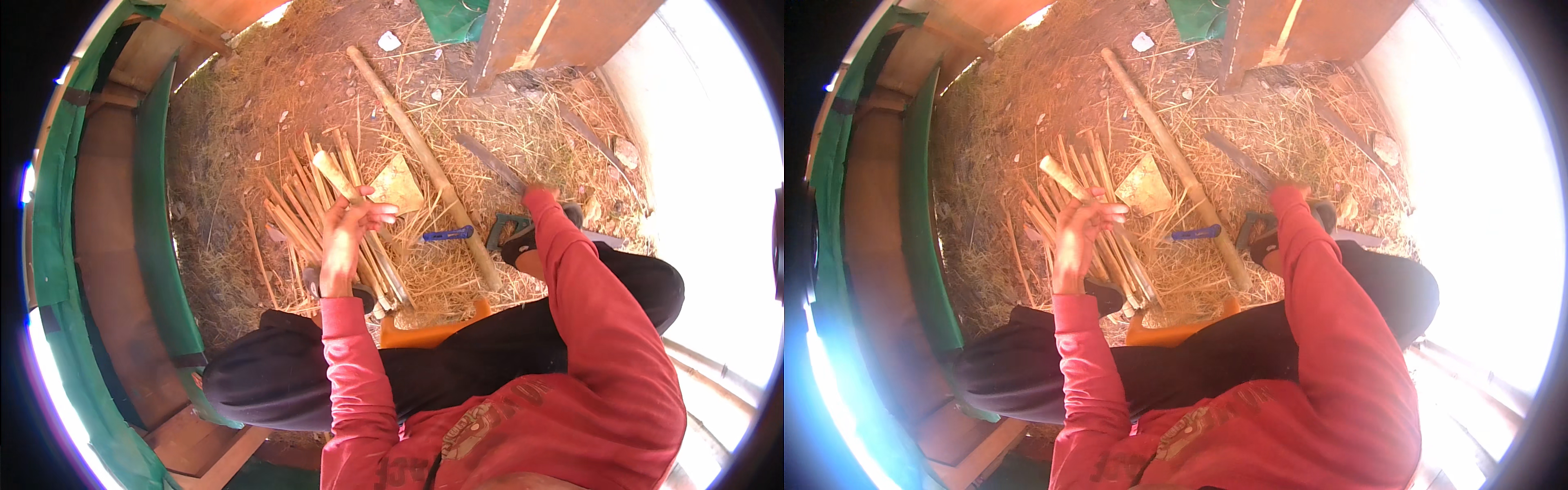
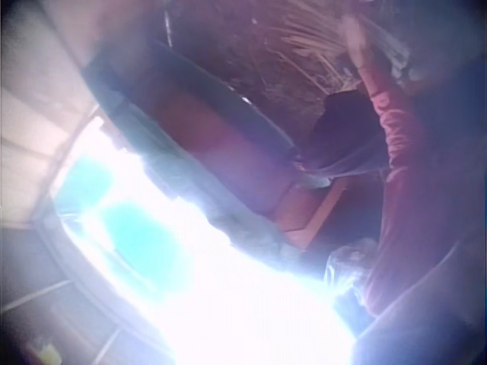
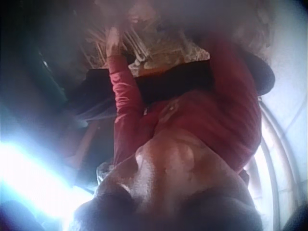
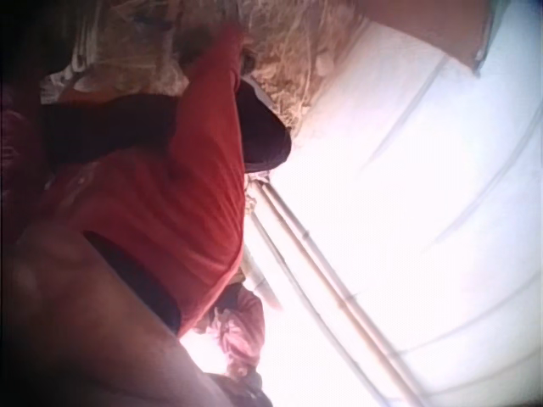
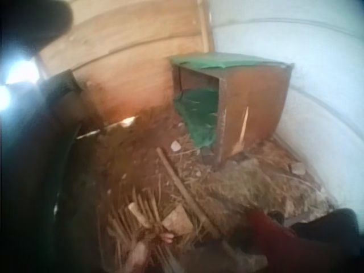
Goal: The person sits on the ground and uses a knife to shave the bark off a long wooden stick. They rotate the stick and pull the knife along its length to remove thin strips of bark, then place the finished stick on a pile of similar sticks.
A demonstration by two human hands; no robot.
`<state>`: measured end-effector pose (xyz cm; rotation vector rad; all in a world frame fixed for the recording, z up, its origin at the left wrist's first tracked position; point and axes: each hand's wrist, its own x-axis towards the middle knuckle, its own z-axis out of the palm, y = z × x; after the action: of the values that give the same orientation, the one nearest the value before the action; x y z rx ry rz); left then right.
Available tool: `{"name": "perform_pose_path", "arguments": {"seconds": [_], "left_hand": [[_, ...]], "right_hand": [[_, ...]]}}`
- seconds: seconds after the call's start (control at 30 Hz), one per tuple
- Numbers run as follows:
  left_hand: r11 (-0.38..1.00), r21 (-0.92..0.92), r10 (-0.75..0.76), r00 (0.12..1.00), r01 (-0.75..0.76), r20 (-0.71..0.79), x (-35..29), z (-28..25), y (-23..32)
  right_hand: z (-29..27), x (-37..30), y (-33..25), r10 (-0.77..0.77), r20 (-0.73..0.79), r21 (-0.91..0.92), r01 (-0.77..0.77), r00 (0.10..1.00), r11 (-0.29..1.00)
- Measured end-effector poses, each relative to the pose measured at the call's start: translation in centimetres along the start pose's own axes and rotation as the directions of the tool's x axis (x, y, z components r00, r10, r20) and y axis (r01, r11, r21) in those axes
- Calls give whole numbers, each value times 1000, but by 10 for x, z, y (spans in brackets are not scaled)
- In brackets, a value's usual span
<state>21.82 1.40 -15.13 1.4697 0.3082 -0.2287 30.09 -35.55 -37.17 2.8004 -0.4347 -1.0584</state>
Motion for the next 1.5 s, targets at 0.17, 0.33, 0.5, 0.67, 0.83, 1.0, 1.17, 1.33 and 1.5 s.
{"name": "perform_pose_path", "arguments": {"seconds": [0.17,0.33,0.5,0.67,0.83,1.0,1.17,1.33,1.5], "left_hand": [[944,330,38,996,-10,-80,8,-11,-1],[787,578,389,900,-215,-195,8,-16,45],[787,609,340,895,-102,-289,40,-32,9],[815,543,399,877,-205,-269,50,-35,-5],[813,526,463,825,-249,-325,62,-41,-20],[873,448,370,862,-194,-346,64,-31,-26],[821,523,444,833,-231,-329,65,-36,-20],[820,524,468,796,-230,-383,56,-44,-28],[813,529,475,802,-244,-361,54,-29,-21]], "right_hand": [[66,41,28,-66,-149,-72,56,987,996],[68,45,33,-215,-485,34,264,847,964],[-19,-13,-2,-396,-434,23,449,809,893],[-16,-63,-46,-237,-392,558,434,889,707],[-19,-163,-100,-292,-552,609,617,781,499],[34,-170,-133,-403,-458,439,595,793,673],[73,-142,-138,-347,-478,434,560,807,706],[32,-166,-142,-366,-747,397,815,554,423],[78,-131,-139,-412,-601,359,692,685,626]]}}
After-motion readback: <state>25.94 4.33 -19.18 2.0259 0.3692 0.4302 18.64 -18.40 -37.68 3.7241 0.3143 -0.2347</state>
